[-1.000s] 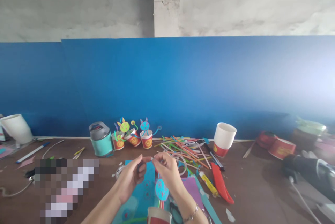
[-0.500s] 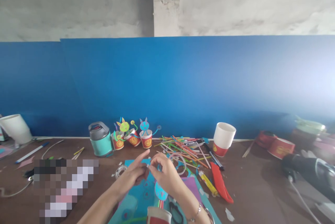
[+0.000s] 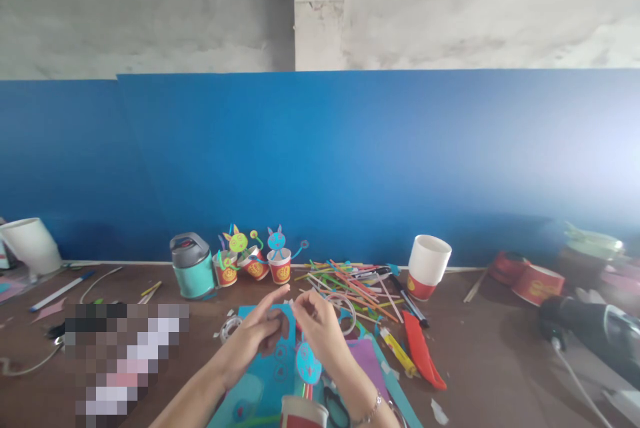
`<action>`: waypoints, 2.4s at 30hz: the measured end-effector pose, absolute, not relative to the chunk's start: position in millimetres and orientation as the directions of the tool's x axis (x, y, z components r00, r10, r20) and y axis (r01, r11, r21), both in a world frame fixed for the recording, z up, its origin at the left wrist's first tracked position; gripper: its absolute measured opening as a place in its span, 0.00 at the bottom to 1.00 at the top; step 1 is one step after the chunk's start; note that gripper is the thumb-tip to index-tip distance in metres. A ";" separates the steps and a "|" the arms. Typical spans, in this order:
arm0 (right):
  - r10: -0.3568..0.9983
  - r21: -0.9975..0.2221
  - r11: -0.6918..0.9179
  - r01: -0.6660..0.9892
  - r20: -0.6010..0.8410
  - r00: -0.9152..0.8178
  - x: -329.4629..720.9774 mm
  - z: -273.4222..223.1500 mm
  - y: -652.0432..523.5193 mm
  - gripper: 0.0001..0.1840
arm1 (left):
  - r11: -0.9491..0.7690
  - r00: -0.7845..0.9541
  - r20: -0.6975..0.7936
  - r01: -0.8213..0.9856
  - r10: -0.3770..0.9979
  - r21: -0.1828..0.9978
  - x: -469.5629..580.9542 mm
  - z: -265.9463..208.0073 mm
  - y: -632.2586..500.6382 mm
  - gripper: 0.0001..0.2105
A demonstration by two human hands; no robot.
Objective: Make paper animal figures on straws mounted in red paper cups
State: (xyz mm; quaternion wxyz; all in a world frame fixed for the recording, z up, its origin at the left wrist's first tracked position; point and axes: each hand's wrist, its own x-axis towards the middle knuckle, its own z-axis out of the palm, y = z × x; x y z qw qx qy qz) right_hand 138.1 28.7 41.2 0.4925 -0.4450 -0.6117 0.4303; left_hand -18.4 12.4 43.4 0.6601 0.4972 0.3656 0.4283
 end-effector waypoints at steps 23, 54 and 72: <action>0.988 -0.989 0.138 -0.046 0.141 -0.070 139.2 41.8 32.4 0.22 | 0.355 0.473 -0.148 -0.385 0.869 0.852 -16.5 53.5 4.5 0.29; 0.998 -0.994 0.037 -0.101 0.041 -0.037 133.2 59.4 19.0 0.15 | -0.189 0.288 0.164 0.058 0.943 0.980 -18.5 41.9 12.3 0.21; 0.988 -0.986 0.140 -0.090 0.145 -0.049 137.5 52.1 28.3 0.23 | 0.200 0.453 -0.062 -0.264 0.889 0.944 -15.9 50.7 6.2 0.26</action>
